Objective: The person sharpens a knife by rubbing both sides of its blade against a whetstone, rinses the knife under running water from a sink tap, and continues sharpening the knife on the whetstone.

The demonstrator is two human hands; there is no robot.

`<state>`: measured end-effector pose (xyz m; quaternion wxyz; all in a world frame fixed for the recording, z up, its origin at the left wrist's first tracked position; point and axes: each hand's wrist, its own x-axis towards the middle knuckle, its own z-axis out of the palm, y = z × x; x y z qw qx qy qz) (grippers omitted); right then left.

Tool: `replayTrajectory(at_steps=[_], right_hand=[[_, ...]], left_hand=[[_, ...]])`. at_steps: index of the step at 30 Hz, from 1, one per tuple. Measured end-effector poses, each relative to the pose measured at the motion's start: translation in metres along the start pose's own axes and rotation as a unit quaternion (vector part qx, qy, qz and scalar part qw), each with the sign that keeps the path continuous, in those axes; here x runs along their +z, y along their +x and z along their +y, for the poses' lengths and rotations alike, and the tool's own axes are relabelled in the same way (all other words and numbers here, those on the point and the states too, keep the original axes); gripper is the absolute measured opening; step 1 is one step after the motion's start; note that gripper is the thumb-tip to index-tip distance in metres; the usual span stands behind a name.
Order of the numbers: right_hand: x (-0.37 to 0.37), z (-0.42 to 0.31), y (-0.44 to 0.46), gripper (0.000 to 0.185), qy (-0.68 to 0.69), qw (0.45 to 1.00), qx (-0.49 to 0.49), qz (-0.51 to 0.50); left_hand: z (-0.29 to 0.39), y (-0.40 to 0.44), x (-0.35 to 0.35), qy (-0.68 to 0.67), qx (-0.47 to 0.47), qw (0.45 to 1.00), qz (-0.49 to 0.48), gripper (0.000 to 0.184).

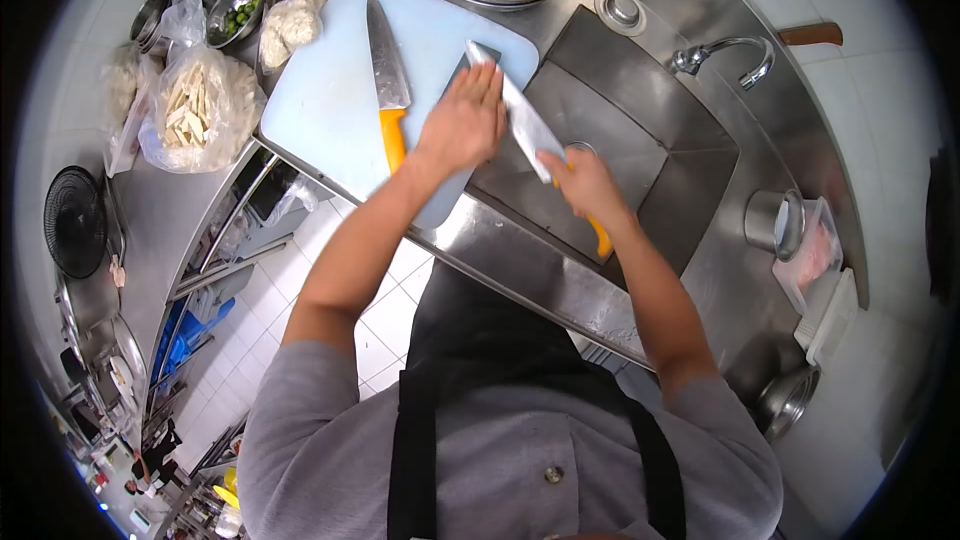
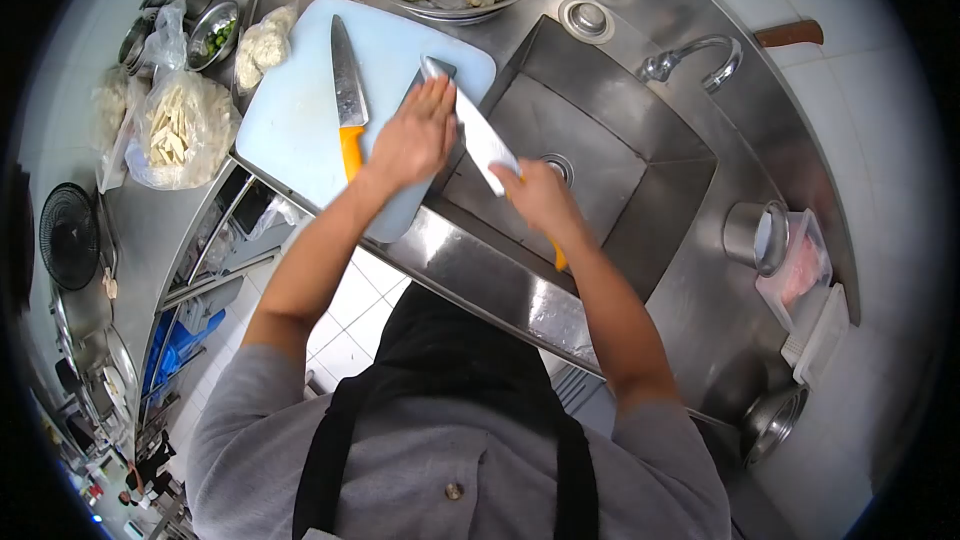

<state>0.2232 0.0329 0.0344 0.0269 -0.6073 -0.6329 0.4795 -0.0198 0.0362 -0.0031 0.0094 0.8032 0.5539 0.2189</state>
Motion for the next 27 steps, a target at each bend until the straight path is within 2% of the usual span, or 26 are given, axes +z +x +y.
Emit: replayTrajectory(at_steps=[4, 5, 7, 8, 10, 11, 12, 15, 17, 20, 21, 22, 23, 24, 25, 27], right_hand=[[0.008, 0.003, -0.014, 0.060, 0.001, 1.000, -0.023, -0.009], [0.019, 0.031, -0.025, 0.060, -0.035, 0.994, -0.104, 0.007], [0.026, 0.037, -0.061, 0.059, -0.062, 0.991, -0.121, 0.007], [0.025, 0.031, -0.053, 0.059, -0.061, 0.991, -0.121, 0.007], [0.018, 0.005, -0.024, 0.059, -0.009, 0.999, 0.021, -0.032], [0.018, 0.006, 0.009, 0.060, -0.020, 0.996, -0.088, 0.015], [0.007, -0.019, 0.028, 0.058, -0.012, 0.999, -0.031, -0.005], [0.011, -0.033, 0.047, 0.060, 0.020, 0.999, -0.039, -0.003], [0.026, -0.013, 0.018, 0.062, 0.029, 0.999, -0.034, -0.029], [0.042, 0.021, -0.024, 0.061, -0.041, 0.997, -0.059, -0.025], [0.044, 0.025, -0.019, 0.062, -0.049, 0.994, -0.102, -0.004], [0.043, 0.015, -0.025, 0.062, -0.054, 0.988, -0.141, 0.016], [0.036, -0.003, -0.004, 0.061, -0.021, 0.999, -0.021, -0.041], [0.033, -0.008, 0.031, 0.060, -0.024, 0.992, -0.123, 0.003], [0.024, -0.040, 0.051, 0.060, 0.017, 0.998, -0.057, -0.013], [0.021, -0.058, 0.077, 0.060, 0.013, 0.996, -0.085, 0.005]], left_hand=[[0.004, -0.023, -0.007, 0.021, -0.017, 0.999, -0.019, 0.050], [0.023, -0.046, -0.017, 0.023, -0.019, 0.999, -0.018, 0.050], [0.048, -0.077, -0.031, -0.006, -0.035, 0.997, -0.063, 0.051], [0.041, -0.071, -0.028, -0.005, -0.035, 0.997, -0.063, 0.051], [0.012, -0.045, -0.015, 0.010, -0.039, 0.998, -0.046, 0.051], [-0.011, -0.024, -0.011, 0.022, -0.026, 0.999, -0.038, 0.051], [-0.037, -0.001, -0.006, 0.033, -0.015, 0.999, -0.031, 0.051], [-0.069, 0.020, -0.004, 0.017, 0.009, 0.999, -0.048, 0.051], [-0.036, -0.017, -0.017, 0.028, -0.006, 0.999, -0.042, 0.051], [0.016, -0.084, -0.038, -0.002, -0.033, 0.997, -0.073, 0.055], [0.019, -0.092, -0.038, -0.016, -0.036, 0.996, -0.079, 0.055], [0.006, -0.083, -0.032, 0.000, -0.034, 0.997, -0.063, 0.056], [-0.017, -0.063, -0.023, 0.017, -0.032, 0.998, -0.047, 0.056], [-0.043, -0.032, -0.017, 0.038, -0.030, 0.997, -0.055, 0.056], [-0.075, -0.006, -0.008, 0.068, -0.007, 0.997, -0.034, 0.055], [-0.103, 0.022, -0.012, 0.047, 0.008, 0.998, -0.030, 0.054]])
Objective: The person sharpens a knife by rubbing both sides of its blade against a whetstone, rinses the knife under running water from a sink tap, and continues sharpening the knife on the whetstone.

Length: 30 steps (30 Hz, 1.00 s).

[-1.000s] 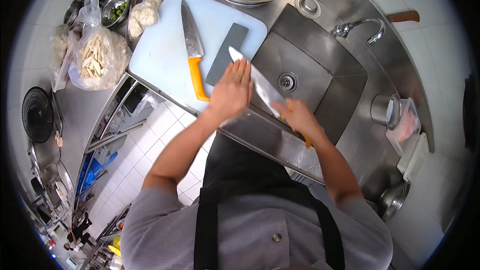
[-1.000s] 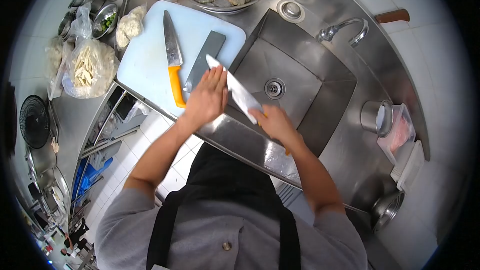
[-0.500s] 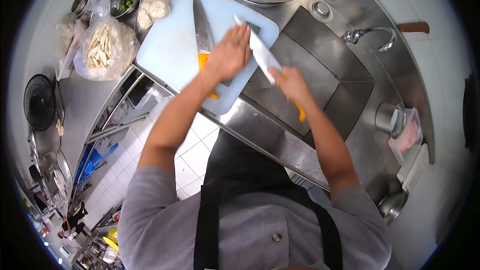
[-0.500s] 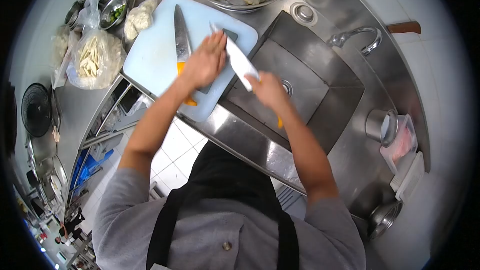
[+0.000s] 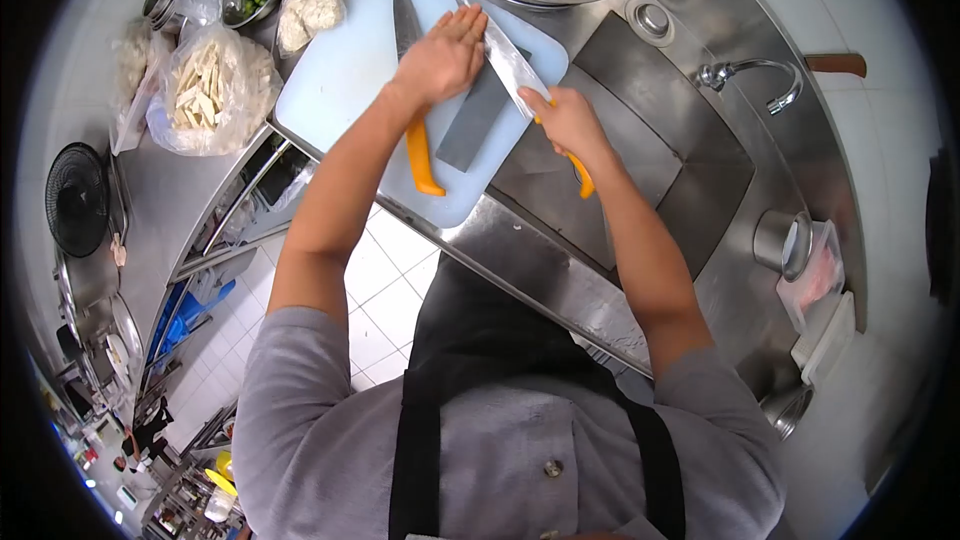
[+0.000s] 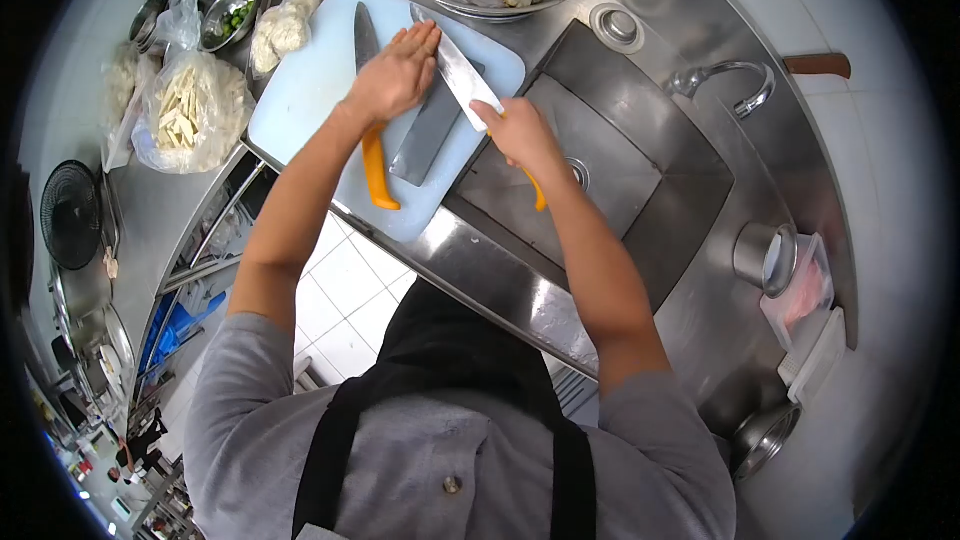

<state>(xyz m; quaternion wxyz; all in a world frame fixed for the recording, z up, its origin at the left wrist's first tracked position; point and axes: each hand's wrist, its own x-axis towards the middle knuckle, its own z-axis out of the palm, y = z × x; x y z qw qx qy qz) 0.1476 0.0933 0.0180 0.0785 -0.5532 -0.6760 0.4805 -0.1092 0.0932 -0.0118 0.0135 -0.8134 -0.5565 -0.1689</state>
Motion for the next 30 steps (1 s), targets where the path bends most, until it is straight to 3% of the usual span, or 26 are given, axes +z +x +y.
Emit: replayTrajectory(at_steps=[2, 5, 6, 7, 8, 11, 15, 17, 19, 20, 21, 22, 23, 24, 26, 27, 28, 30], right_hand=[[0.008, 0.005, 0.003, 0.061, 0.027, 0.999, 0.028, 0.004], [0.023, 0.026, -0.067, 0.062, 0.001, 0.997, 0.064, -0.045], [0.046, 0.065, -0.083, 0.060, -0.054, 0.995, -0.075, 0.036], [0.034, 0.040, -0.105, 0.058, 0.010, 1.000, -0.007, -0.007], [0.033, 0.037, -0.093, 0.058, 0.011, 1.000, -0.007, -0.007], [0.017, 0.014, -0.022, 0.060, 0.000, 1.000, 0.018, -0.005], [-0.003, -0.031, 0.046, 0.065, 0.009, 0.999, 0.028, 0.012], [-0.008, -0.040, 0.046, 0.066, -0.019, 0.998, 0.037, 0.036], [-0.021, -0.047, 0.027, 0.064, -0.036, 0.999, 0.025, 0.028], [-0.028, -0.047, 0.017, 0.062, -0.053, 0.998, 0.012, 0.022], [-0.026, -0.031, 0.013, 0.053, -0.156, 0.985, -0.039, 0.068], [-0.027, -0.021, 0.003, 0.053, -0.157, 0.984, -0.045, 0.070], [-0.027, -0.011, -0.014, 0.045, -0.145, 0.985, -0.067, 0.070], [-0.024, -0.002, -0.036, 0.044, -0.130, 0.986, -0.084, 0.068], [-0.023, 0.008, -0.077, 0.048, -0.138, 0.982, -0.113, 0.068], [-0.020, 0.011, -0.098, 0.055, -0.145, 0.978, -0.137, 0.064], [-0.013, 0.019, -0.113, 0.055, -0.146, 0.977, -0.140, 0.065], [0.008, 0.044, -0.129, 0.067, -0.222, 0.948, -0.157, 0.167]], left_hand=[[-0.001, 0.004, -0.002, -0.001, -0.011, 1.000, -0.025, 0.052], [0.056, -0.066, -0.008, -0.012, -0.022, 1.000, -0.009, 0.053], [0.076, -0.082, -0.022, -0.025, -0.031, 0.998, -0.040, 0.053], [0.084, -0.083, -0.028, -0.036, -0.035, 0.998, -0.041, 0.053], [0.087, -0.084, -0.031, -0.047, -0.038, 0.997, -0.043, 0.053], [0.022, -0.026, -0.008, -0.002, -0.037, 0.999, 0.000, 0.049], [-0.057, 0.045, 0.007, 0.043, -0.012, 0.998, -0.040, 0.051], [-0.058, 0.048, 0.001, 0.049, -0.002, 0.997, -0.058, 0.051], [-0.051, 0.046, -0.016, 0.006, -0.009, 0.999, 0.046, 0.048], [-0.047, 0.043, -0.026, 0.009, -0.010, 0.999, 0.047, 0.048], [-0.038, 0.036, -0.038, -0.002, -0.053, 0.991, 0.119, 0.044], [-0.028, 0.031, -0.053, -0.011, -0.095, 0.976, 0.195, 0.040], [-0.009, 0.023, -0.073, -0.082, -0.200, 0.959, 0.183, 0.032], [0.008, 0.013, -0.086, -0.082, -0.199, 0.959, 0.182, 0.032], [0.031, 0.002, -0.103, -0.154, -0.290, 0.934, 0.142, 0.031], [0.034, -0.004, -0.095, -0.154, -0.210, 0.955, 0.139, 0.035], [0.038, -0.011, -0.083, -0.152, -0.209, 0.955, 0.142, 0.035], [0.049, -0.023, -0.054, 0.030, -0.014, 0.996, 0.077, 0.043]])
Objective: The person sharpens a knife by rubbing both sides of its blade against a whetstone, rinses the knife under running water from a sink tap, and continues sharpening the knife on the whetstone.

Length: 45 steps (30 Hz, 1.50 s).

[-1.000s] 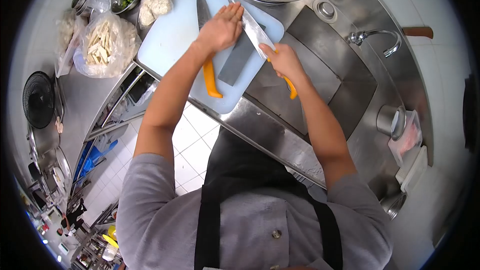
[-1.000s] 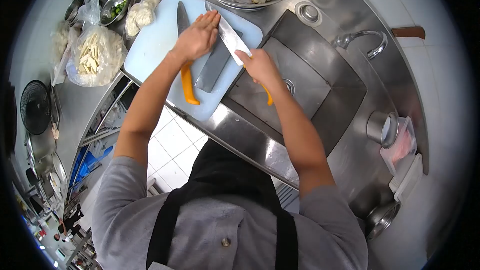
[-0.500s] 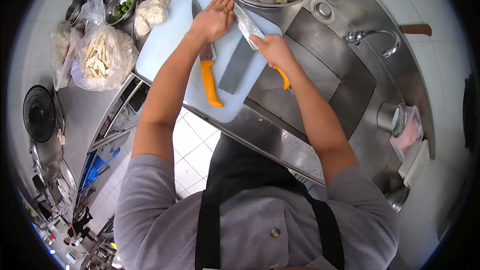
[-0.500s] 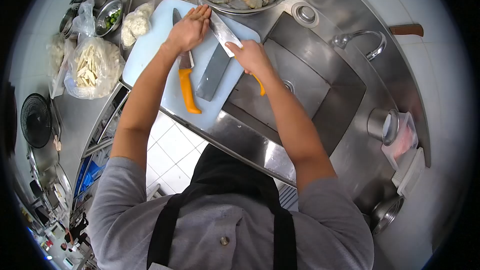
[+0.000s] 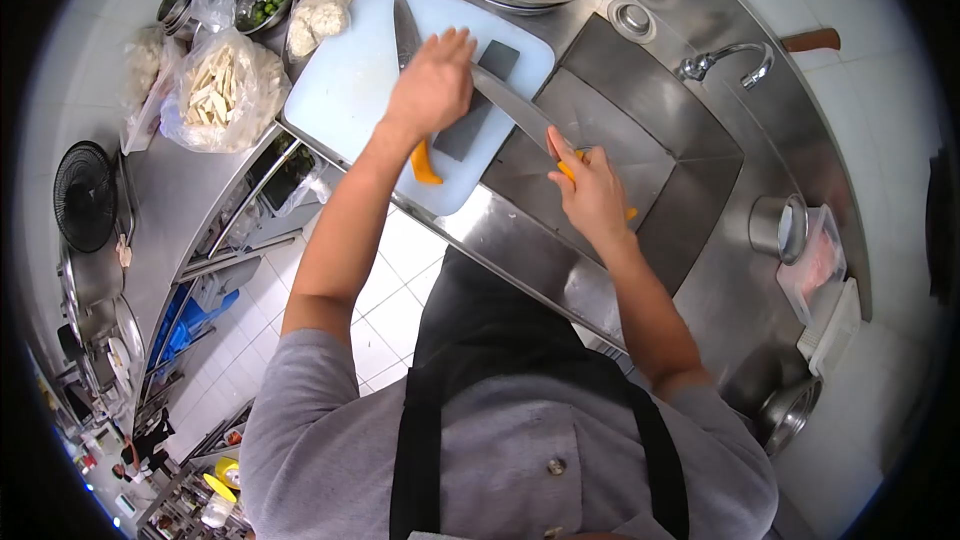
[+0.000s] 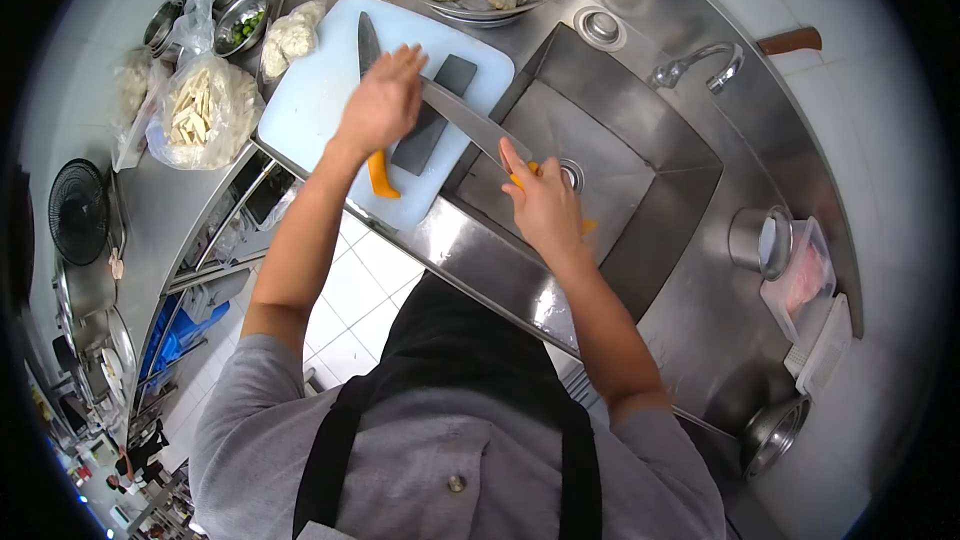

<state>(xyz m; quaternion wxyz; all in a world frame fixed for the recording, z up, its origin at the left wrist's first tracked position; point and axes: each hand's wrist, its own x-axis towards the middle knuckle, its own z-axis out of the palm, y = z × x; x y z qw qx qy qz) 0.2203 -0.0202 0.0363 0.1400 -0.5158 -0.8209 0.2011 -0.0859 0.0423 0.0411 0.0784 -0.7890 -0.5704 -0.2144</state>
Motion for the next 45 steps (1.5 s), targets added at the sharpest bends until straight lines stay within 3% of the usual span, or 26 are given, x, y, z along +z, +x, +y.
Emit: replayTrajectory(at_steps=[1, 3, 7, 9, 13, 16, 18, 24, 26, 29, 31, 35, 37, 38, 40, 42, 45], right_hand=[[0.011, 0.005, -0.008, 0.067, -0.001, 1.000, -0.001, 0.002], [0.030, 0.015, -0.020, 0.066, -0.026, 0.998, 0.013, 0.047], [0.032, 0.011, -0.023, 0.066, -0.046, 0.999, 0.006, 0.003], [0.026, 0.006, -0.021, 0.064, -0.002, 0.996, 0.042, -0.078], [0.018, -0.002, -0.029, 0.059, 0.005, 0.997, 0.035, -0.073], [0.008, -0.007, -0.090, 0.059, 0.043, 0.995, 0.033, -0.083], [0.012, -0.005, -0.111, 0.056, 0.065, 0.997, -0.014, -0.024], [0.007, -0.017, -0.018, 0.053, 0.030, 0.996, 0.053, -0.064], [0.005, -0.019, -0.025, 0.053, 0.017, 0.996, 0.055, -0.061], [0.003, -0.017, -0.067, 0.051, 0.010, 0.998, 0.020, -0.051], [0.009, -0.019, -0.066, 0.051, 0.036, 0.999, -0.031, 0.026], [-0.002, -0.031, 0.002, 0.055, -0.002, 0.996, 0.041, -0.077], [-0.001, -0.036, 0.003, 0.056, -0.038, 0.992, 0.059, -0.106], [0.003, -0.031, -0.018, 0.056, -0.039, 0.992, 0.061, -0.107], [0.016, -0.020, -0.078, 0.055, 0.012, 1.000, -0.004, -0.017], [0.017, -0.023, -0.078, 0.054, 0.040, 0.999, 0.006, -0.024], [0.018, -0.035, -0.016, 0.054, 0.040, 0.994, 0.062, -0.082]], left_hand=[[0.008, -0.009, 0.009, 0.001, 0.001, 1.000, 0.002, 0.043], [0.022, -0.025, 0.027, 0.016, -0.002, 0.991, -0.134, 0.051], [0.030, -0.036, 0.038, 0.013, 0.005, 0.992, -0.126, 0.055], [0.025, -0.031, 0.040, 0.040, 0.027, 0.992, -0.117, 0.057], [0.024, -0.031, 0.041, -0.047, 0.030, 0.992, -0.110, 0.056], [0.069, -0.072, 0.016, -0.031, 0.046, 0.990, -0.127, 0.055], [0.093, -0.095, 0.005, -0.020, 0.060, 0.990, -0.129, 0.055], [0.026, -0.030, 0.039, -0.015, 0.044, 0.995, -0.093, 0.050], [0.022, -0.019, 0.031, -0.046, 0.040, 0.988, -0.140, 0.051], [0.058, -0.063, 0.016, -0.065, 0.038, 0.990, -0.121, 0.050], [0.055, -0.060, 0.019, -0.078, 0.033, 0.990, -0.117, 0.051], [-0.006, -0.008, 0.050, -0.033, 0.017, 0.994, -0.106, 0.052], [0.006, -0.019, 0.040, -0.036, 0.020, 0.993, -0.108, 0.052], [0.019, -0.033, 0.033, -0.041, 0.020, 0.993, -0.110, 0.052], [0.048, -0.070, 0.020, -0.074, 0.021, 0.992, -0.099, 0.053], [0.065, -0.082, 0.007, -0.039, 0.058, 0.988, -0.136, 0.053], [0.009, -0.037, 0.042, -0.024, 0.036, 0.994, -0.097, 0.055]])
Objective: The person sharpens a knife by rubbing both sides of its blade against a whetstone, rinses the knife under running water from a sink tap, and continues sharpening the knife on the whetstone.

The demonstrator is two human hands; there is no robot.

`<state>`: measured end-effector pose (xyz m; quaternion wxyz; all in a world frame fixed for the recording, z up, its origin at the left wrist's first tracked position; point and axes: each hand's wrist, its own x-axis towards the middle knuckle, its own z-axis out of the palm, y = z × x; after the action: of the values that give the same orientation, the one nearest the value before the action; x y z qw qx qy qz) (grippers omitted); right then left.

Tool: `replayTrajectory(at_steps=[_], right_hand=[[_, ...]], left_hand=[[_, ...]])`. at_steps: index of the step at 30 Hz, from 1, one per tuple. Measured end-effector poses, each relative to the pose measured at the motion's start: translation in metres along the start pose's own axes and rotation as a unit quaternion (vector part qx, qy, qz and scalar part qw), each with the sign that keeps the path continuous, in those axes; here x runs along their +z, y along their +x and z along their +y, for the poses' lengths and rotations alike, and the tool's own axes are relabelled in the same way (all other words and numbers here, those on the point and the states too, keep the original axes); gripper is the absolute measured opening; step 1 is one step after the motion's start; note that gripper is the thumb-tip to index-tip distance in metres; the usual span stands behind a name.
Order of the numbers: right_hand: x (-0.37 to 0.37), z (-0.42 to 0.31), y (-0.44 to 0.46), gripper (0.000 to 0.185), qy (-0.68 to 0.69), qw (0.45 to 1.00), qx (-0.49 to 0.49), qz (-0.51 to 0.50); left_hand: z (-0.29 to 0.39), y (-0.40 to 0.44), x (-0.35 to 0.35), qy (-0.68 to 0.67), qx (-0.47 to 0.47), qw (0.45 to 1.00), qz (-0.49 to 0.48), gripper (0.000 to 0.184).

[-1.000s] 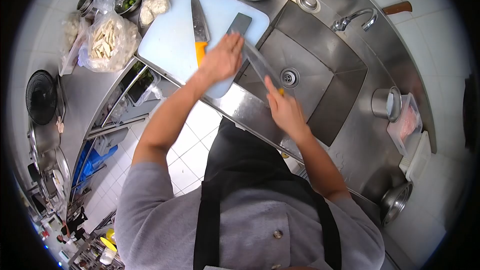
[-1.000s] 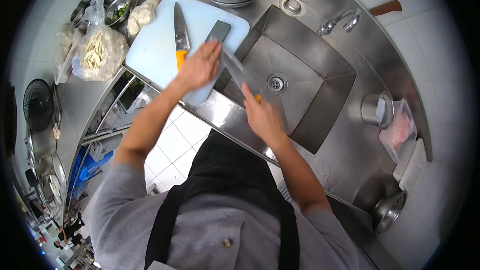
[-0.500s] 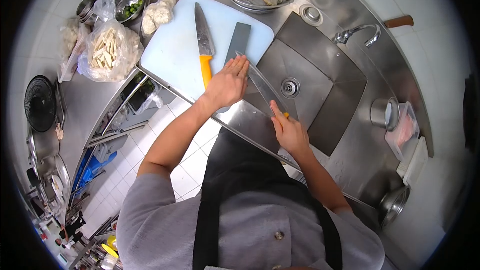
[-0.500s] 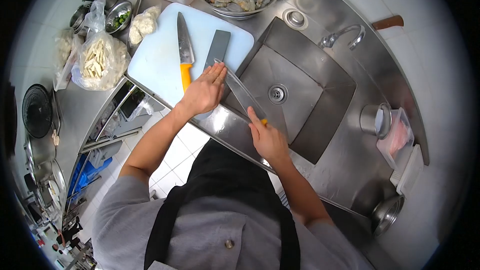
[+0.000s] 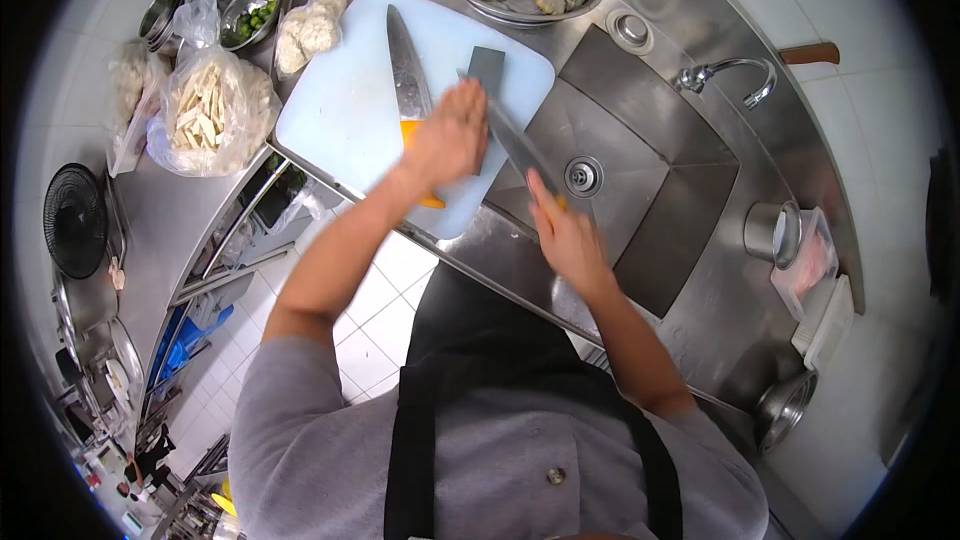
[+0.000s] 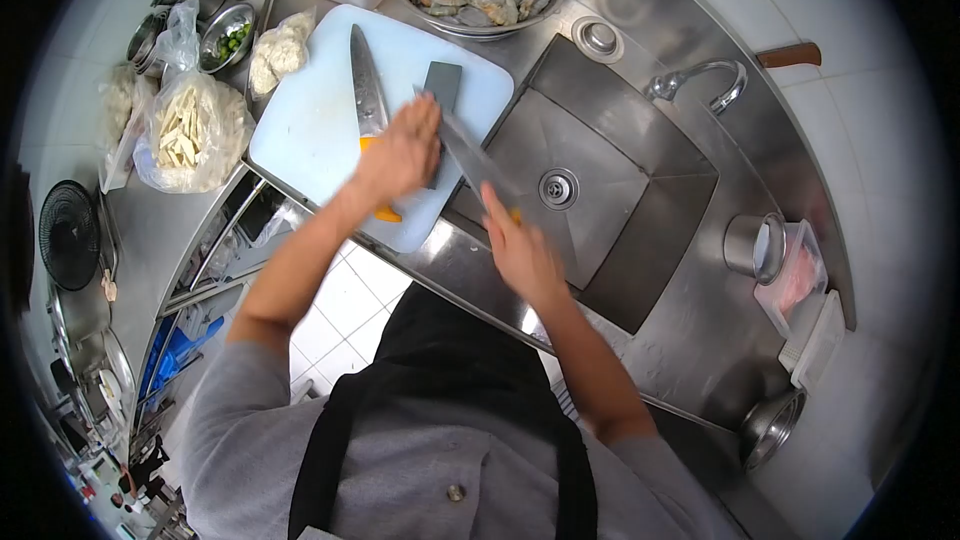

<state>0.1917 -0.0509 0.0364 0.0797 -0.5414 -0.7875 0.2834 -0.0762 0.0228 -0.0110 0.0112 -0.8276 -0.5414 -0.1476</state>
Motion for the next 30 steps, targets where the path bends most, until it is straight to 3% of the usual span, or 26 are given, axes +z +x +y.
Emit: replayTrajectory(at_steps=[2, 5, 9, 10, 11, 12, 13, 15, 18, 22, 24, 27, 30], right_hand=[[0.004, 0.002, 0.057, 0.053, -0.010, 1.000, -0.002, 0.009], [0.003, -0.005, 0.054, 0.053, -0.038, 0.999, -0.005, 0.020], [0.022, 0.018, -0.025, 0.055, -0.030, 0.997, -0.049, 0.052], [0.024, 0.017, -0.023, 0.054, 0.002, 0.989, -0.099, 0.113], [0.026, 0.018, -0.018, 0.054, 0.018, 0.991, -0.087, 0.098], [0.022, 0.011, -0.011, 0.053, 0.032, 0.993, -0.074, 0.082], [0.008, -0.003, 0.022, 0.053, 0.025, 1.000, -0.004, -0.008], [0.012, -0.004, 0.087, 0.052, 0.012, 0.999, -0.036, 0.017], [0.009, -0.004, 0.113, 0.051, -0.012, 0.998, -0.060, 0.017], [0.014, 0.015, 0.039, 0.049, -0.014, 0.997, -0.077, 0.013], [0.026, 0.029, 0.030, 0.047, 0.070, 0.989, -0.122, 0.054], [0.009, 0.012, 0.111, 0.046, 0.065, 0.992, -0.111, 0.013], [0.015, 0.010, 0.158, 0.046, 0.051, 0.988, -0.144, 0.036]], left_hand=[[-0.036, 0.039, -0.006, -0.010, -0.027, 1.000, -0.010, 0.055], [-0.033, 0.042, -0.006, 0.014, -0.030, 0.999, -0.029, 0.056], [0.037, -0.029, -0.018, -0.048, -0.015, 0.999, 0.000, 0.057], [0.047, -0.033, -0.031, -0.062, -0.006, 0.998, -0.025, 0.058], [0.053, -0.038, -0.038, -0.078, 0.003, 0.995, -0.056, 0.058], [0.035, -0.029, -0.026, -0.049, -0.005, 0.998, -0.032, 0.057], [0.010, -0.010, -0.022, -0.050, -0.007, 0.998, -0.034, 0.057], [-0.038, 0.024, -0.022, -0.001, -0.036, 0.999, -0.034, 0.057], [-0.058, 0.034, -0.018, 0.030, -0.035, 0.998, -0.036, 0.056], [0.008, -0.024, -0.023, -0.009, -0.038, 0.999, -0.016, 0.056], [0.024, -0.029, -0.030, -0.013, -0.059, 0.998, -0.037, 0.057], [-0.035, 0.008, -0.017, 0.043, -0.095, 0.995, 0.003, 0.058], [-0.071, 0.025, -0.017, 0.064, -0.106, 0.992, -0.014, 0.056]])
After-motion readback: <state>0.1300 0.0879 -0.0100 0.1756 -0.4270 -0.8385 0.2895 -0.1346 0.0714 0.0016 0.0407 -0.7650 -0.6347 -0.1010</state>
